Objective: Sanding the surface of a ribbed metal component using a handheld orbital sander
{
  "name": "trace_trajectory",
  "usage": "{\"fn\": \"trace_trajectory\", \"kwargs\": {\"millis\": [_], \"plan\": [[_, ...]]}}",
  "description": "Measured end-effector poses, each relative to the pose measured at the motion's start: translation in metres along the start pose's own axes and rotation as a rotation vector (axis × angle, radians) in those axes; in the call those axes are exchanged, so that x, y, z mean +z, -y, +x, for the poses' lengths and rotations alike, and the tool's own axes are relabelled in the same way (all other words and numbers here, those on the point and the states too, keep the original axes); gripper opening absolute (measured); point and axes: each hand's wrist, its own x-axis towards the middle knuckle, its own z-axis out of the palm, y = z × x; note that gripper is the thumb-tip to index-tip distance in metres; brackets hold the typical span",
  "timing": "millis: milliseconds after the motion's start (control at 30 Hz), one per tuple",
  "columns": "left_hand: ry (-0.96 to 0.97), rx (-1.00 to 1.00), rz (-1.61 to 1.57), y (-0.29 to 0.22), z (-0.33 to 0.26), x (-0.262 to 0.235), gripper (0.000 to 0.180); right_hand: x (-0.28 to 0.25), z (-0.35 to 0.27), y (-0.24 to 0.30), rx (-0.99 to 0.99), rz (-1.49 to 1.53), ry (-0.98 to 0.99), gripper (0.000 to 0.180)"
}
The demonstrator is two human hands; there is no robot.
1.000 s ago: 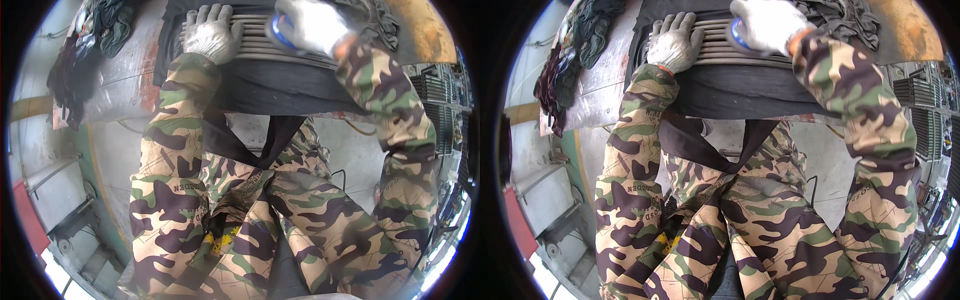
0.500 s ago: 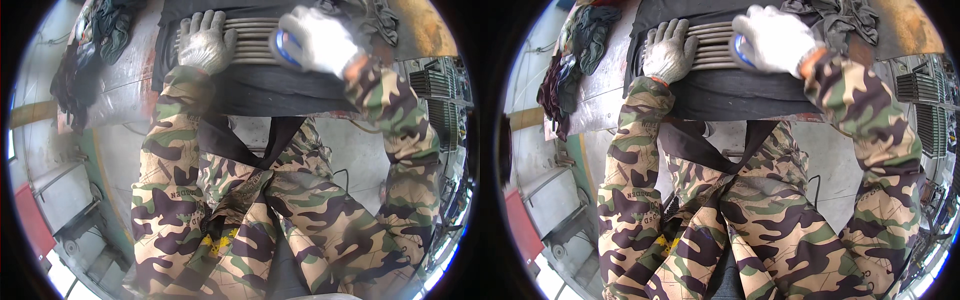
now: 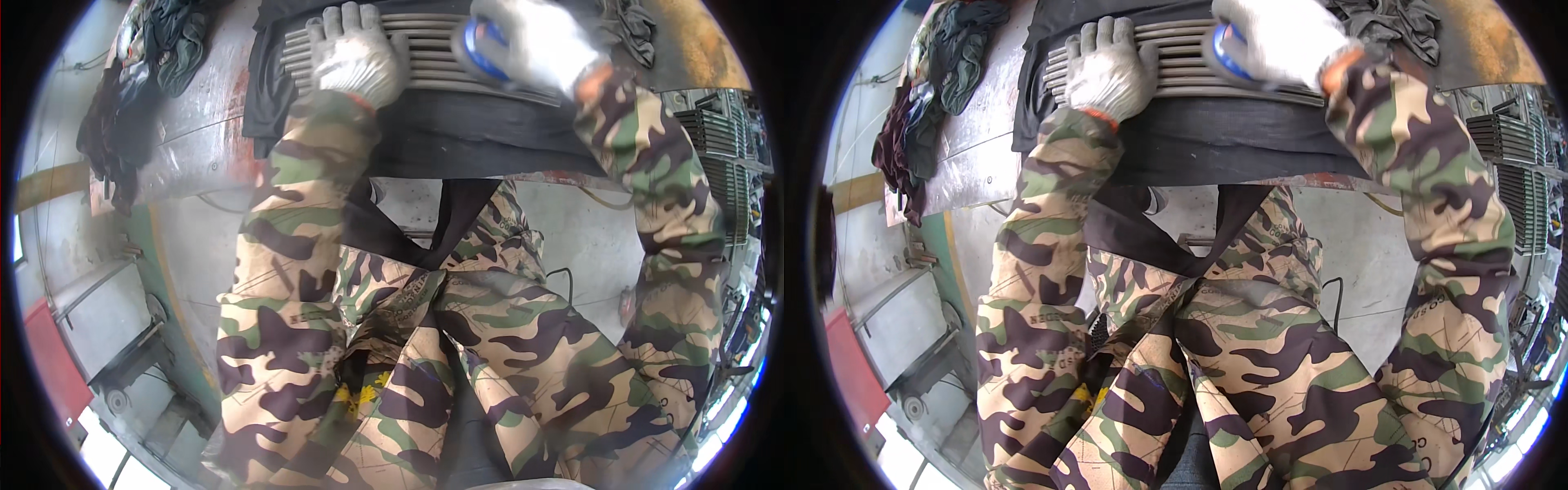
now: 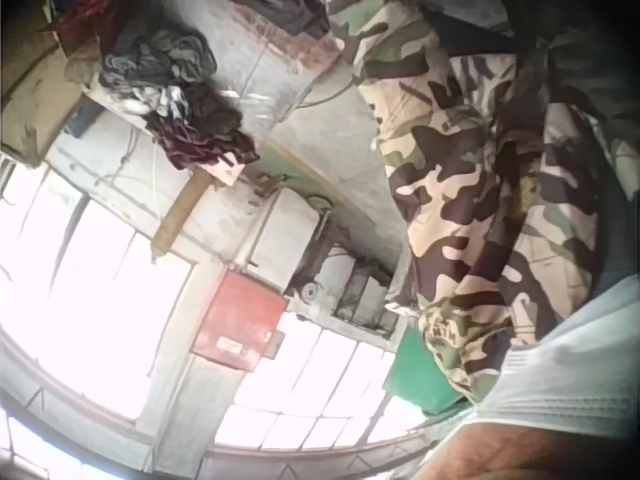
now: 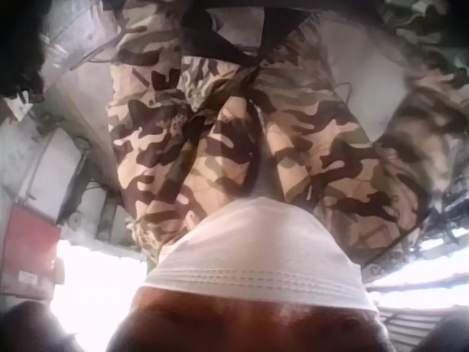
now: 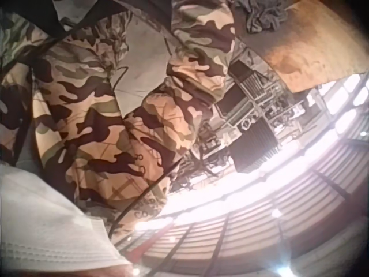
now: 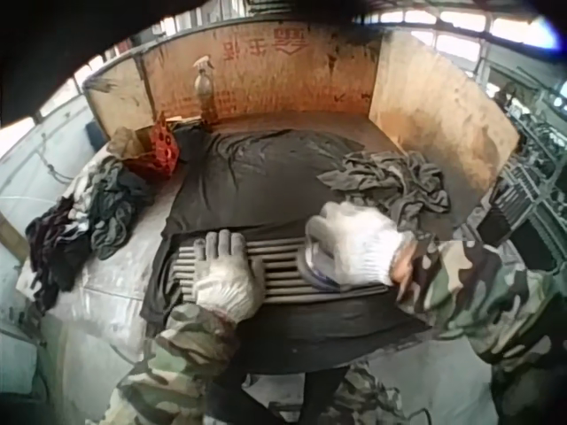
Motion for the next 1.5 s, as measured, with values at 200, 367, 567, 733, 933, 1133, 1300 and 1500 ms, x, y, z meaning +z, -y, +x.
{"fn": "trace_trajectory", "kwargs": {"millis": [200,367,567,733,933,1133,1300,1500], "plan": [[0.015,-0.116,-0.118,-0.008,0.021,-0.001,0.058,-0.015,-0.007,0.013,-0.067,0.013,0.035,0.027],[0.016,-0.106,-0.069,-0.002,0.026,0.01,0.049,0.002,0.011,-0.003,0.045,-0.077,0.024,0.028],[0.089,-0.033,-0.268,-0.003,0.035,-0.022,0.053,-0.01,-0.002,0.006,-0.043,-0.013,0.03,0.026],[-0.087,0.209,-0.36,0.0,0.031,-0.009,0.047,-0.014,-0.003,-0.001,0.042,-0.129,0.06,0.026],[-0.152,0.097,-0.302,0.0,0.031,-0.002,0.036,-0.01,0.007,0.015,-0.039,-0.036,0.003,0.021],[-0.083,0.089,-0.33,0.001,0.035,-0.007,0.034,-0.01,-0.001,0.023,-0.032,0.015,0.094,0.027],[-0.136,0.141,-0.208,0.013,0.029,0.024,0.036,0.007,0.022,0.006,0.061,-0.083,0.037,0.021],[-0.085,0.112,-0.17,0.009,0.029,0.013,0.035,0.013,-0.007,0.02,-0.046,-0.047,0.082,0.026]]}}
